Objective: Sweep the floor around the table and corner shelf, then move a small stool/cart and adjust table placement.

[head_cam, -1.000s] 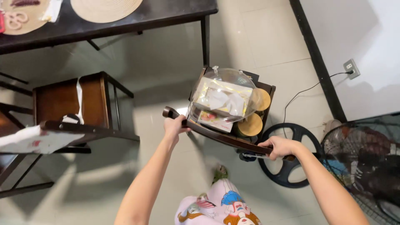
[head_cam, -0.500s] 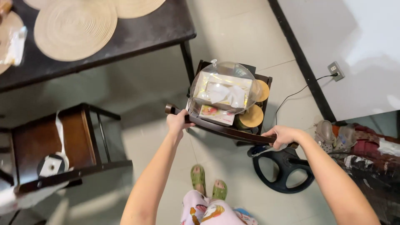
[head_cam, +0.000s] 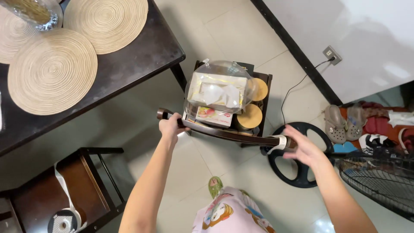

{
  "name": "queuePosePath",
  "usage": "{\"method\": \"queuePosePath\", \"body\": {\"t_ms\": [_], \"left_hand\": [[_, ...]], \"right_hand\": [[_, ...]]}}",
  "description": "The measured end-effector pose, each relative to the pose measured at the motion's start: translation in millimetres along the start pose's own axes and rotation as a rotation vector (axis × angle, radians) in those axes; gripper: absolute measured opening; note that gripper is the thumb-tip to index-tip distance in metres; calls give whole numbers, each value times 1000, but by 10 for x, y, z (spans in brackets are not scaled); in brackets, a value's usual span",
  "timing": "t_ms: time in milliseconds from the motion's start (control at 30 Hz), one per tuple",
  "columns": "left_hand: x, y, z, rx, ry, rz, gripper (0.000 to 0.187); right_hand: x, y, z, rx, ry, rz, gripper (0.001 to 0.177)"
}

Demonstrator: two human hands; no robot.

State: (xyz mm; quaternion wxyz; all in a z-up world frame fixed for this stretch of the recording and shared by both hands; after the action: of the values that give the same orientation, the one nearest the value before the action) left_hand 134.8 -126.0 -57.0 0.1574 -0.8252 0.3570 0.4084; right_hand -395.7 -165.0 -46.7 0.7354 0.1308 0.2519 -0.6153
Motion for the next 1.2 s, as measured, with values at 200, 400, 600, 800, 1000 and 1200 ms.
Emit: {"method": "queuePosePath", "body": {"t_ms": [200, 400, 600, 800, 1000, 1200], "left_hand": [[135, 2, 179, -63, -81, -14, 29], [309, -22, 223, -103, -127, 14, 25], [258, 55, 179, -142, -109, -7, 22], [245, 292, 332, -240, -124, -53, 23], [242, 653, 368, -349, -128, -105, 22], [229, 1124, 428, -449, -112, -118, 23]], "right_hand": [[-53, 615, -748, 1141, 713, -125, 76], [419, 493, -1126, 1197, 641, -219, 59], [705, 358, -999, 1204, 578, -166, 58], [1237, -42, -663, 1128, 572, -143, 54], [2170, -439, -388, 1042, 593, -59, 43], [2621, -646, 382, 958, 600, -98, 50]]}}
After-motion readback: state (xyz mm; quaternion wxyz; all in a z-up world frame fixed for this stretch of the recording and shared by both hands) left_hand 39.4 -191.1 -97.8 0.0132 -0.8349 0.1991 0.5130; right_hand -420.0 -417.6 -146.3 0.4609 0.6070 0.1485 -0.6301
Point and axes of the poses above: each hand's wrist, its own x-axis towards the middle knuckle, its own y-axis out of the palm, z = x × y, the point moved 10 cm from there along x, towards the middle knuckle, and after that the axes turned 13 degrees about -y, right-handed, at the moved point
